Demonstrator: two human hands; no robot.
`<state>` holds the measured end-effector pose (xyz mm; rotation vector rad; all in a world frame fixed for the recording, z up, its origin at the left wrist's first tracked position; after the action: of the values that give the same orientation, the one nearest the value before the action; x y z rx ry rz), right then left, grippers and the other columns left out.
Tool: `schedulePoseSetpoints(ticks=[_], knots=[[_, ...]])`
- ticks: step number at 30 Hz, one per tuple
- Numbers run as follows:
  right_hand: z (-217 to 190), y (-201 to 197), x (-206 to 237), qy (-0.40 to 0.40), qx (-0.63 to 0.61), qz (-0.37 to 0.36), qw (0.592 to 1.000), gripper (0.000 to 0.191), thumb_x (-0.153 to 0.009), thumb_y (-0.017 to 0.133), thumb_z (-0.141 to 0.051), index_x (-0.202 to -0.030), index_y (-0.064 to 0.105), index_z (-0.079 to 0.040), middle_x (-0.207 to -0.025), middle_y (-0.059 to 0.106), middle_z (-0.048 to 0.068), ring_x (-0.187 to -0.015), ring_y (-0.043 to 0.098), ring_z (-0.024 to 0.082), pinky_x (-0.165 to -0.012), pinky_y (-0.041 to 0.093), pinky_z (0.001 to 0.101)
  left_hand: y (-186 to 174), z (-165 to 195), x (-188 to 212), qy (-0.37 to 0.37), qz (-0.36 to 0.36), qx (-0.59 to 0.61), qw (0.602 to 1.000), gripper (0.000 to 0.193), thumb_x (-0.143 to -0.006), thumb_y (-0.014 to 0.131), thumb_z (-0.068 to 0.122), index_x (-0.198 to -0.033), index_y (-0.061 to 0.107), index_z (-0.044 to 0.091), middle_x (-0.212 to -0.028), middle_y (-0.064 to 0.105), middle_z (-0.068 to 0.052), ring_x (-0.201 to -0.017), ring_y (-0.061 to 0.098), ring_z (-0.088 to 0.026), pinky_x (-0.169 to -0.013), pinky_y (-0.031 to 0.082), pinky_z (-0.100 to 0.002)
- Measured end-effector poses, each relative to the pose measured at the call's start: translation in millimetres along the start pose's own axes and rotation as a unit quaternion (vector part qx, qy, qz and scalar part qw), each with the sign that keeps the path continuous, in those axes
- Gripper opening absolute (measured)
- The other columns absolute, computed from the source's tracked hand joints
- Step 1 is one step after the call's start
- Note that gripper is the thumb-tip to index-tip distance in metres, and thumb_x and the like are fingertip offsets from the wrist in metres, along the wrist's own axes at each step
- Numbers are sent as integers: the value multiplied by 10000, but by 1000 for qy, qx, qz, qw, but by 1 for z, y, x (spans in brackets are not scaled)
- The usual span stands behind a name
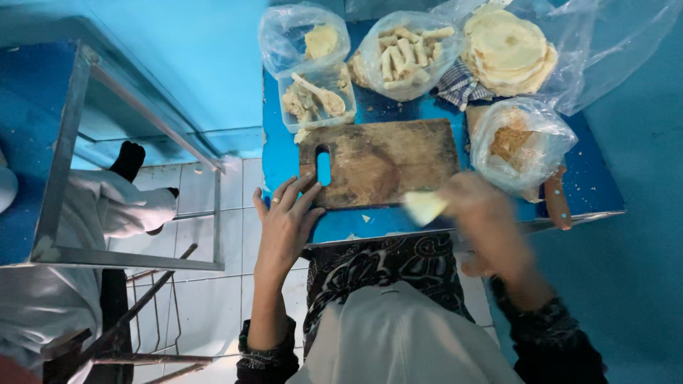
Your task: The person places round flat cakes on a small cutting board and slices them with a knife, then peels the outer layer off each piece by hand and stacks the peeled pieces on the table. They work through several cakes one at a time, setting peeled pieces aside and discarding scraps.
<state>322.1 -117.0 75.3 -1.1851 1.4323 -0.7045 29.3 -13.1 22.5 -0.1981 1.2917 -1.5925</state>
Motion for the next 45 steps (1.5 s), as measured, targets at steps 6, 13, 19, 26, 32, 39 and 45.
schedulePoseSetpoints(ticks=[6, 13, 19, 26, 32, 39, 45], knots=[[27, -59, -23, 86, -47, 72, 993, 218, -904, 785, -117, -1108, 735, -57, -930, 686, 108, -836, 669, 254, -712, 510, 378, -3, 16, -14, -8, 73, 165, 984, 529, -890, 768, 226, -1380, 615, 98, -1453, 555, -140, -1361, 528, -314, -1117, 385, -497], [12, 15, -58, 135, -521, -39, 842, 321, -921, 775, -98, -1223, 683, -40, -1032, 707, 5, -920, 638, 75, -771, 533, 290, 88, 37, -31, -185, -104, 759, 615, 480, -969, 713, 207, -1396, 582, 30, -1354, 644, -118, -1227, 635, -208, -1040, 533, -359], [-16, 20, -68, 29, -227, 147, 962, 575, -795, 833, -153, -1321, 621, -57, -1230, 647, 151, -1132, 618, 270, -964, 511, 377, 123, 31, -20, -247, -36, 816, 521, 410, -1054, 666, 205, -1354, 588, -64, -1312, 672, -143, -1130, 692, -198, -974, 559, -354], [-48, 54, -35, -49, -178, 15, 983, 497, -741, 906, -233, -1173, 692, -110, -1092, 670, 101, -1059, 648, 304, -884, 520, 419, 107, 43, -12, -287, -46, 831, 474, 576, -1132, 447, 499, -1476, 519, 43, -1366, 615, -103, -1142, 606, -221, -811, 480, -360], [-26, 60, -40, 130, -405, 9, 905, 187, -912, 769, -146, -1093, 766, -96, -1027, 792, 65, -924, 776, 245, -783, 613, 330, 91, 60, -14, -259, -75, 848, 455, 714, -1065, 357, 574, -1521, 422, 28, -1497, 552, -109, -1400, 518, -254, -1178, 418, -423], [-30, 55, -38, 10, -322, 54, 945, 223, -862, 793, -134, -1056, 751, -31, -988, 747, 105, -870, 695, 172, -733, 559, 273, 76, 54, -28, -224, -83, 856, 459, 732, -1088, 374, 573, -1572, 359, 24, -1505, 514, -162, -1362, 511, -303, -1130, 421, -424], [7, 94, -52, 218, -685, 42, 694, 204, -1030, 705, -135, -1107, 750, 48, -985, 734, 65, -827, 661, 106, -713, 532, 253, 73, 68, -20, -148, 65, 697, 698, 594, -1009, 632, 161, -1521, 356, 39, -1485, 530, -179, -1368, 546, -252, -1109, 473, -381]])
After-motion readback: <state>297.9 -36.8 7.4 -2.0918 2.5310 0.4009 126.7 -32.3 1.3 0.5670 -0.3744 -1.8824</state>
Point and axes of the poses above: each hand's wrist, its own x-axis away from the middle knuckle, its own y-axis out of the palm, z = x × y, the point moved 4 cm from there along -x, towards the middle knuckle
